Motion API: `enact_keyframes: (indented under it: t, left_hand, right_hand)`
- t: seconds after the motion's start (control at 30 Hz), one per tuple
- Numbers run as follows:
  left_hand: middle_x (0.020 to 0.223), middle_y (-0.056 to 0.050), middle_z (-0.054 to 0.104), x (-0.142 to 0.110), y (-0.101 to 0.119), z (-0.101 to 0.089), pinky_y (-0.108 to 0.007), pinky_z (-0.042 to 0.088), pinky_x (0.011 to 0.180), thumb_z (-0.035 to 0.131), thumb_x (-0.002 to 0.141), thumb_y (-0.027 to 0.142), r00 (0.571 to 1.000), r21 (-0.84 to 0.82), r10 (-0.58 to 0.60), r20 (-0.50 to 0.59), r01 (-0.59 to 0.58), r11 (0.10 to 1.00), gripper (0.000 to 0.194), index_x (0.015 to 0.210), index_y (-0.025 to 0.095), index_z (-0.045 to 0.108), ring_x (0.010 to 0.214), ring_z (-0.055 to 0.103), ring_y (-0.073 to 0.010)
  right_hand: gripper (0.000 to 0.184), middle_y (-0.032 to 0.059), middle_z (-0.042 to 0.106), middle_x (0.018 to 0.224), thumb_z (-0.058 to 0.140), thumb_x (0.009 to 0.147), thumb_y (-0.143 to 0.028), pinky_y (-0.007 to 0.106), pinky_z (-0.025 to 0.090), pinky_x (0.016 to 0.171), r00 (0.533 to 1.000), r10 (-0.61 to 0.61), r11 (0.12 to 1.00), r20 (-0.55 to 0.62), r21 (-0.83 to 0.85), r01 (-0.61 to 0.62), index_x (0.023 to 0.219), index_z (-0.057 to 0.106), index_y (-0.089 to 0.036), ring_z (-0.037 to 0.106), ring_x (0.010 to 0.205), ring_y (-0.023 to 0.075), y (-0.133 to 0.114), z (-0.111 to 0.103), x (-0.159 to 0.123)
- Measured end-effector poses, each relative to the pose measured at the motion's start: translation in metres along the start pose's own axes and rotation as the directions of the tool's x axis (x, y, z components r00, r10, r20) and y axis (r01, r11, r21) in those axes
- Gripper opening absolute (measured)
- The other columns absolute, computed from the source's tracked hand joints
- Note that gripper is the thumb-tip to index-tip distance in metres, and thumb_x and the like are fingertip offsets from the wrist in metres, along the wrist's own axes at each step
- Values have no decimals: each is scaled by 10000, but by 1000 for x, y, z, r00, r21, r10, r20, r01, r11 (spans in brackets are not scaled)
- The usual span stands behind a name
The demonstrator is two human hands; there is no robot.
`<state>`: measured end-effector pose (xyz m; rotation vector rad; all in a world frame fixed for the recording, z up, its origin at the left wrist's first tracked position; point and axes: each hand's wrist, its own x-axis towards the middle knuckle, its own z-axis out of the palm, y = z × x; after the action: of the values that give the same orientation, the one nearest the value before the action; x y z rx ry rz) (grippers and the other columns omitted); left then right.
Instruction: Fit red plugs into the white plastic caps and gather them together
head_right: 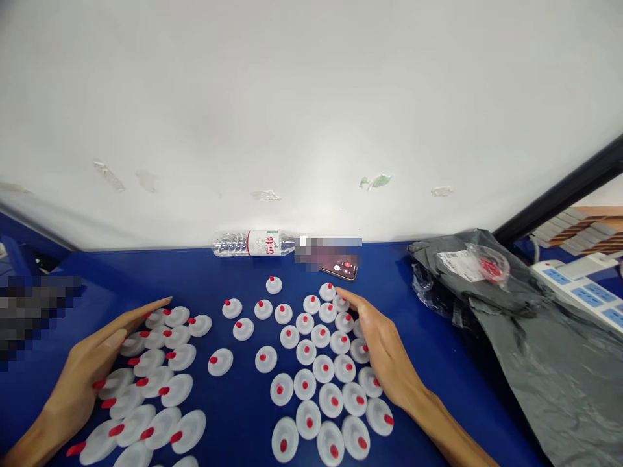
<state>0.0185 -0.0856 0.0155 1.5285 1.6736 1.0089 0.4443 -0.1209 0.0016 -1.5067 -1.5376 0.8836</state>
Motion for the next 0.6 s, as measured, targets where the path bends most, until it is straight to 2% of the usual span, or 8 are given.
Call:
enact_keyframes:
  t: [0.07,0.17,0.3,0.47,0.6]
  left_hand:
    - [1392,8,679,-3,3,4,-423,323,1220,413,967,543,1000,2,2,6,-2,1000,499,1291,281,688,1356,546,-322]
    - [1435,25,645,-4,0,2,-430,296,1240,400,986,555,999,-31,14,31,-13,999,491,1309,304,670,1396,508,-324]
    - [1475,43,610,-4,-4,0,-437,280,1260,400,994,581,999,-82,5,37,-2,997,498,1328,311,652,1432,466,-323]
    - [1500,34,585,-9,6,15,-463,247,1269,391,994,573,1000,-102,-7,21,10,995,516,1371,319,634,1458,435,-307]
    - [1533,-1,552,-10,13,32,-527,221,1266,408,977,591,997,-120,63,46,-57,991,567,1418,296,607,1482,391,-340]
  right_hand:
    - [591,16,569,1516,252,1046,-622,545,349,1208,1000,-13,1000,22,25,13,1472,552,-342,536,1379,316,1,1,-1]
    - [600,-3,527,1555,231,1044,-632,547,301,1235,1000,-28,998,-8,61,28,1475,545,-357,481,1428,311,7,-2,1]
    - [613,-21,479,1592,187,1052,-616,546,248,1259,1000,-1,997,-13,74,2,1517,497,-363,424,1473,301,8,-5,3]
    - [598,-42,362,1654,209,1061,-595,529,117,1292,997,7,999,76,51,-11,1568,415,-353,287,1546,256,-10,12,4]
    - [618,-17,373,1649,210,1056,-609,577,130,1279,994,9,998,105,68,-16,1565,425,-333,306,1538,279,-21,28,7]
